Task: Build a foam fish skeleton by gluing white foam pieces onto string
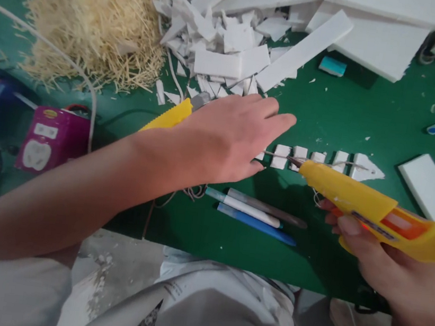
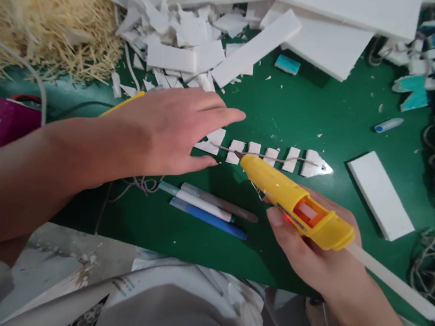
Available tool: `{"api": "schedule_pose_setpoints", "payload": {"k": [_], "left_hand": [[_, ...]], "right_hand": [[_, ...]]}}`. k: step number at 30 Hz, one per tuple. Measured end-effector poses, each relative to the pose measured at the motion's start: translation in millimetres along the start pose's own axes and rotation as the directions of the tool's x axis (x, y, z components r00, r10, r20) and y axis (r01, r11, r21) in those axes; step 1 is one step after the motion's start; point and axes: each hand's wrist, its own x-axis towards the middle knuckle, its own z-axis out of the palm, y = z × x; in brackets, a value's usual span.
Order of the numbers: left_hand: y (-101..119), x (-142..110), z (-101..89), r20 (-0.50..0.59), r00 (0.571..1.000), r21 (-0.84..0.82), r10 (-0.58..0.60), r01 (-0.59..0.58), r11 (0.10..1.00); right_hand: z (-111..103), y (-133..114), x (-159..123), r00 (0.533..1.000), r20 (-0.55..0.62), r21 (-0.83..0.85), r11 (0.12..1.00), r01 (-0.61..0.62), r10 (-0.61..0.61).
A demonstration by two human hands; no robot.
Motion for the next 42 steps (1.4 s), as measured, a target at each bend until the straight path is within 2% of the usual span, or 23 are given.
{"api": "schedule_pose_setpoints", "payload": {"k": [2,4,9,13,19,24,29,33,37,42], "left_hand": [[5,1,-6.3,0.092,0.994,0.007,-0.051,0.05,0.999],[10,4,-10.3,0.141,0.988,0.011,-0.07,0.069,0.998],[12,7,-10.8,0.14,0.989,0.009,-0.058,0.057,0.998],[11,8,-13.6,0.141,0.989,0.034,-0.036,0.032,0.999],[20,18,-19.4,0.263,0.96,0.119,-0.099,0.069,0.99],[20,19,-12.3,0.257,0.966,0.122,0.002,-0.035,0.992],[17,18,-5.9,0.203,0.975,0.079,0.085,-0.103,0.992],[17,19,-5.3,0.191,0.978,0.082,0.082,-0.099,0.992],[18,18,-6.8,0.161,0.984,0.106,0.079,-0.097,0.99],[17,15,-6.0,0.103,0.992,0.131,0.072,-0.086,0.988]], "right_hand": [[4,-4,5,1.0,-0.011,0.004,1.0,-0.001,0.001],[8,-4,7,1.0,-0.005,0.035,0.999,0.005,-0.005],[11,7,1,0.997,-0.022,-0.032,0.997,0.068,-0.069],[7,13,-4,0.999,0.015,0.025,0.999,0.036,-0.037],[3,12,-2,0.995,0.061,-0.039,0.996,0.082,-0.079],[3,7,1,0.993,0.109,-0.045,0.998,0.045,-0.04],[4,1,4,0.991,0.104,-0.016,0.996,0.084,-0.082],[1,7,0,0.989,0.136,-0.03,0.997,0.071,-0.066],[-1,14,-4,0.986,0.134,-0.055,0.993,0.107,-0.099],[2,12,-4,0.982,0.16,-0.083,0.99,0.115,-0.1]]}}
